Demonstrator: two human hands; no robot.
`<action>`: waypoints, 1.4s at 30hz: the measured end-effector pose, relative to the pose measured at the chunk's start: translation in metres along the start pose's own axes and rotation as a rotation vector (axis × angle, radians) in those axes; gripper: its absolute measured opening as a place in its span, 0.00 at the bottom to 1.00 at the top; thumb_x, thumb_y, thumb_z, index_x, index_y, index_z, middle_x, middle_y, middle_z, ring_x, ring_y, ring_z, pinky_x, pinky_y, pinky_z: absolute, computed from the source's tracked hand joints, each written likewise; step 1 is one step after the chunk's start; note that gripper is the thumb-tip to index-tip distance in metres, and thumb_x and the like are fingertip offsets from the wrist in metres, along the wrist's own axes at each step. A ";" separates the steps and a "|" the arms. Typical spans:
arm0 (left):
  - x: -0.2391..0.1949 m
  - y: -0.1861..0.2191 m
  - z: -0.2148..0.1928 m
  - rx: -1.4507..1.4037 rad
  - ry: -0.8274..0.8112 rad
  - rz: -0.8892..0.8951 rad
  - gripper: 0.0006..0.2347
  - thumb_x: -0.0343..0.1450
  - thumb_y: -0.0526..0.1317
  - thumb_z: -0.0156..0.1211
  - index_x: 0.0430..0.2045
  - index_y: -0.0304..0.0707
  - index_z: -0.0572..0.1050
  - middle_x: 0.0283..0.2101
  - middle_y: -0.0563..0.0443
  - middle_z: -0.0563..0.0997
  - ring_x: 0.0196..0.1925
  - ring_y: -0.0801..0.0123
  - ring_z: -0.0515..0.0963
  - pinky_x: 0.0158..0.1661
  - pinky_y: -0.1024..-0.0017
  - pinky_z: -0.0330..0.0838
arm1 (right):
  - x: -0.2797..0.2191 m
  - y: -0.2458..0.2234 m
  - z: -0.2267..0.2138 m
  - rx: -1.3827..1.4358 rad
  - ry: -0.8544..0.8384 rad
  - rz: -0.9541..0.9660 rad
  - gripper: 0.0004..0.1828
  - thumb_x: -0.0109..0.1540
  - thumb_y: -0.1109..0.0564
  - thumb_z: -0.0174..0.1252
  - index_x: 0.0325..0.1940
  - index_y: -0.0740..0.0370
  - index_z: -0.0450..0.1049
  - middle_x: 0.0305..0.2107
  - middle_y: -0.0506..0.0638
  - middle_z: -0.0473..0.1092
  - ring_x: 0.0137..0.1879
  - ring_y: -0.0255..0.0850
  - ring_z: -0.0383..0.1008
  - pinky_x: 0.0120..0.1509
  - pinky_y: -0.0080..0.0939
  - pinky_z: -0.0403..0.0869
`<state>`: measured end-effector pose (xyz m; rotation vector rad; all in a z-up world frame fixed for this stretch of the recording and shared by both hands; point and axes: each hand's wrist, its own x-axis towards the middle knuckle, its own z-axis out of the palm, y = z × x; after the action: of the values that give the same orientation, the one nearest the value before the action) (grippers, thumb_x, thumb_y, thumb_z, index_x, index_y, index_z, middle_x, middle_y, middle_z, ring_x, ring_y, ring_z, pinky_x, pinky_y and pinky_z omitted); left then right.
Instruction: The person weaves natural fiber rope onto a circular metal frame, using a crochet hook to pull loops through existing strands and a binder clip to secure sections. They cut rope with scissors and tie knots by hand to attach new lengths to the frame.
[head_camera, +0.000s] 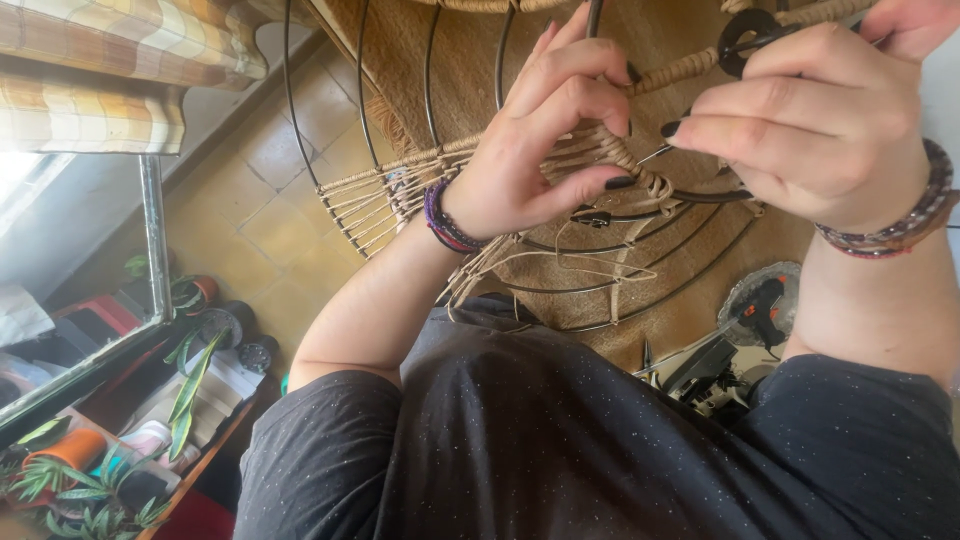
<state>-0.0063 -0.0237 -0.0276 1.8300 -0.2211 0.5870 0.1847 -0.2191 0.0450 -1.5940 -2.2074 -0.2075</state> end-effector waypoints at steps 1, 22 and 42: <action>0.000 0.000 0.001 0.000 -0.002 -0.002 0.14 0.78 0.52 0.49 0.44 0.40 0.70 0.57 0.45 0.68 0.76 0.47 0.50 0.75 0.42 0.46 | 0.001 -0.001 -0.001 0.002 0.001 0.002 0.17 0.75 0.71 0.54 0.47 0.67 0.90 0.40 0.55 0.83 0.43 0.53 0.72 0.51 0.44 0.70; 0.005 -0.009 -0.005 -0.098 -0.028 0.114 0.13 0.79 0.47 0.50 0.43 0.34 0.72 0.53 0.41 0.68 0.60 0.54 0.72 0.75 0.39 0.45 | 0.004 -0.005 -0.003 -0.029 0.008 0.047 0.18 0.76 0.68 0.54 0.47 0.63 0.91 0.41 0.52 0.85 0.43 0.51 0.75 0.50 0.43 0.62; 0.010 -0.002 -0.012 -0.143 -0.064 0.105 0.15 0.79 0.47 0.45 0.44 0.32 0.72 0.53 0.39 0.68 0.61 0.56 0.71 0.77 0.40 0.42 | 0.008 -0.003 -0.001 0.036 0.064 0.022 0.18 0.75 0.69 0.53 0.44 0.70 0.90 0.39 0.58 0.84 0.40 0.54 0.73 0.48 0.43 0.66</action>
<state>-0.0001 -0.0102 -0.0213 1.7076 -0.3952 0.5712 0.1800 -0.2134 0.0491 -1.5696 -2.1331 -0.2087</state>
